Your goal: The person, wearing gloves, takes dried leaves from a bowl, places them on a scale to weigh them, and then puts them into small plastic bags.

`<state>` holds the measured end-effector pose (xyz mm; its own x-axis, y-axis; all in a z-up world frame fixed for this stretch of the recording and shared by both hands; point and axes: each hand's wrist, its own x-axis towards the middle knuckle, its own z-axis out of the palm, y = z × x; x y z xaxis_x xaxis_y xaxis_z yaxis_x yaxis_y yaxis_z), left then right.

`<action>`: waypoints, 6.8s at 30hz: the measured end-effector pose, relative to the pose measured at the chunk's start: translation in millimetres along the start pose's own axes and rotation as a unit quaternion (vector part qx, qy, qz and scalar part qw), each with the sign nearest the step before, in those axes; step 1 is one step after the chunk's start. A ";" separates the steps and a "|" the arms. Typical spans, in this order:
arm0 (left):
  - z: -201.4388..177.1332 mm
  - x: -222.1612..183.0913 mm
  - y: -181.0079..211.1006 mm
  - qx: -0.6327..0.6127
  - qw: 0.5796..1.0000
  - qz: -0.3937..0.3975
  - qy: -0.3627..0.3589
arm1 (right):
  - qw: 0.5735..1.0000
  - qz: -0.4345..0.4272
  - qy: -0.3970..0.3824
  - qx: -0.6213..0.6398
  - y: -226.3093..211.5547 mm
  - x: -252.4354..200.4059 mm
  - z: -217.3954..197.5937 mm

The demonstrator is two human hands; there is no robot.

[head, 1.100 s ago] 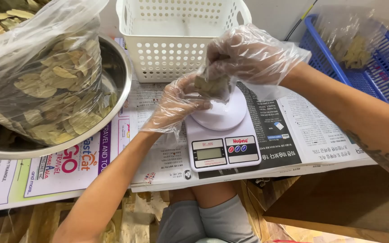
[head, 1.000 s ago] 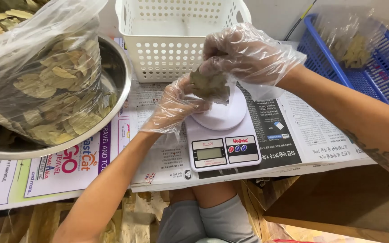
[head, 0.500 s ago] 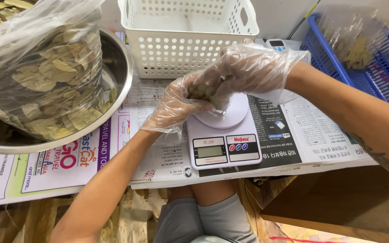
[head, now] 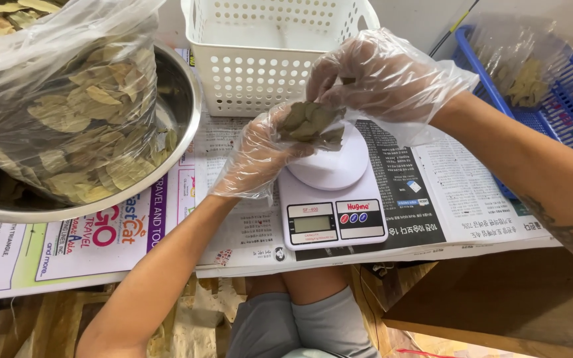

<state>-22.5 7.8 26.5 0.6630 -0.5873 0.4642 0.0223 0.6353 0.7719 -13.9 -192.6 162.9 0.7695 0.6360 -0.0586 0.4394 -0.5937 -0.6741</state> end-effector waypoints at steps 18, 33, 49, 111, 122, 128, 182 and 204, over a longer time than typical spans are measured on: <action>3.1 1.7 6.2 0.123 0.991 -0.028 0.046 | 0.972 0.103 0.050 -0.206 -13.2 1.6 3.3; -24.6 2.1 -20.8 0.314 0.945 -0.010 0.088 | 0.954 0.133 -0.017 -0.268 -0.5 9.4 15.3; -25.5 2.6 -24.0 0.211 0.973 -0.002 0.091 | 0.958 0.106 0.034 -0.265 -5.9 -3.4 -0.1; 214.1 293.5 -210.4 0.449 0.889 0.065 -0.055 | 0.734 0.441 0.503 0.120 123.4 -319.6 -94.9; 207.3 371.5 -281.2 0.756 0.640 0.077 -0.114 | 0.810 0.449 0.376 0.028 264.1 -330.6 -160.5; 198.1 405.4 -331.2 0.781 0.566 0.262 -0.029 | 0.797 0.429 0.413 0.099 285.2 -320.1 -156.0; 194.8 402.3 -200.8 0.818 0.504 -0.099 -0.258 | 0.874 0.368 0.141 -0.284 318.6 -287.2 -127.6; 7.3 227.8 32.8 0.824 0.551 -0.071 -0.113 | 0.697 0.155 0.242 -0.657 254.1 -248.9 -151.8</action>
<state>123.8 -108.8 160.7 0.6275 -0.7382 0.2476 -0.7712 -0.6329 0.0676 -23.4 -576.6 117.9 0.8482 0.3251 0.4181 0.0186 -0.8072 0.5900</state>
